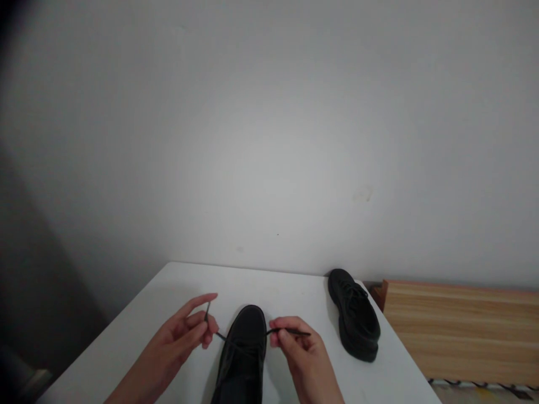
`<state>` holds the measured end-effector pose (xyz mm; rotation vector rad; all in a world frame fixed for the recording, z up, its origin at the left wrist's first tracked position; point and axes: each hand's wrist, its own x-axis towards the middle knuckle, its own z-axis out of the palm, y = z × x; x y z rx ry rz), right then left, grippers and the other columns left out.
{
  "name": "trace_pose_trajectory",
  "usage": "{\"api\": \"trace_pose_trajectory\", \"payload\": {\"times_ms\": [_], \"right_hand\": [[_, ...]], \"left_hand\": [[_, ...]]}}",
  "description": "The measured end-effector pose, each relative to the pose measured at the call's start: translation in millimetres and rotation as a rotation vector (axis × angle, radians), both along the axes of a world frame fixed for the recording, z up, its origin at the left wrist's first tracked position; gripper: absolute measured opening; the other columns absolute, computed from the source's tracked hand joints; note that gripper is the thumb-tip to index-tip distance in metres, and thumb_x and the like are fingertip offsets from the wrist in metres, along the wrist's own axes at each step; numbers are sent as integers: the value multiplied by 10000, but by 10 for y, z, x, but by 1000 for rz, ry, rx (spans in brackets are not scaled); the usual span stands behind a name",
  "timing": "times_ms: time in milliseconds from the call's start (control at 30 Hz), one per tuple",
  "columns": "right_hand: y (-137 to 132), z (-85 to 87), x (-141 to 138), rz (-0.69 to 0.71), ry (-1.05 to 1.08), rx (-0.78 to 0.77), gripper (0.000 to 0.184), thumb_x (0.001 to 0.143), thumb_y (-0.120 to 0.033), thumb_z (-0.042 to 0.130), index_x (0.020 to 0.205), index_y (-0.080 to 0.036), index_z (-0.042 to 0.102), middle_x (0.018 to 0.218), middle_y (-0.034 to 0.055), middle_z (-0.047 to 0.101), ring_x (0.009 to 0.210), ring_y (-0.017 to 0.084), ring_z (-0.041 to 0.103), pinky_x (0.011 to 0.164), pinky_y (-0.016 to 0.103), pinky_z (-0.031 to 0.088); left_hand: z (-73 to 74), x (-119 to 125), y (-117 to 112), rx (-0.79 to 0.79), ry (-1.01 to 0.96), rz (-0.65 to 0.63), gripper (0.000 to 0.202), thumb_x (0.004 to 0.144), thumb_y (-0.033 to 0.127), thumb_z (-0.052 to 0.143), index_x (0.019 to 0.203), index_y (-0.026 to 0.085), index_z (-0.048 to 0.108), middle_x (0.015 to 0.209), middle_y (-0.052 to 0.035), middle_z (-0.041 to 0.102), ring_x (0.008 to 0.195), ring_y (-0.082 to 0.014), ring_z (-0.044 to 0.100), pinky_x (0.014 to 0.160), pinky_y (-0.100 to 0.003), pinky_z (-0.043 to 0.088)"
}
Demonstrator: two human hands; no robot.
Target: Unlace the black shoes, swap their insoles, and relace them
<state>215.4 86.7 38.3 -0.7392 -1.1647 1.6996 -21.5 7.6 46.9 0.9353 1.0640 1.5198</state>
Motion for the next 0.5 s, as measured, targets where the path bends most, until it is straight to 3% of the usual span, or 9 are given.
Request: {"api": "trace_pose_trajectory", "payload": {"times_ms": [100, 233, 367, 500], "right_hand": [[40, -129, 94, -108, 174, -136, 332, 626, -372, 925, 889, -226, 785, 912, 45, 760, 737, 117, 669, 769, 233, 555], [75, -306, 159, -103, 279, -222, 491, 684, -332, 903, 1128, -230, 718, 866, 23, 743, 737, 104, 676, 762, 216, 572], [137, -494, 213, -159, 354, -228, 464, 675, -418, 895, 1038, -204, 701, 736, -15, 677, 828, 157, 696, 886, 319, 573], [162, -581, 234, -164, 321, -244, 431, 666, -467, 888, 938, -209, 676, 624, -67, 574, 579, 86, 576, 658, 249, 550]], "left_hand": [[-93, -39, -35, -45, -117, 81, 595, 756, 438, 799, 1262, 212, 580, 842, -43, 712, 705, -139, 566, 713, -282, 453], [-249, -63, -62, -86, -206, 124, 347, 743, 451, 811, 918, 165, 726, 834, -52, 705, 744, -137, 584, 740, -255, 491], [-375, -114, -60, -112, -289, 238, 369, 670, 471, 860, 836, 162, 746, 823, -37, 690, 794, -138, 600, 749, -219, 520], [-445, -140, -71, -82, -305, 329, 374, 648, 489, 866, 818, 180, 741, 900, -24, 696, 928, -170, 637, 926, -268, 527]]}}
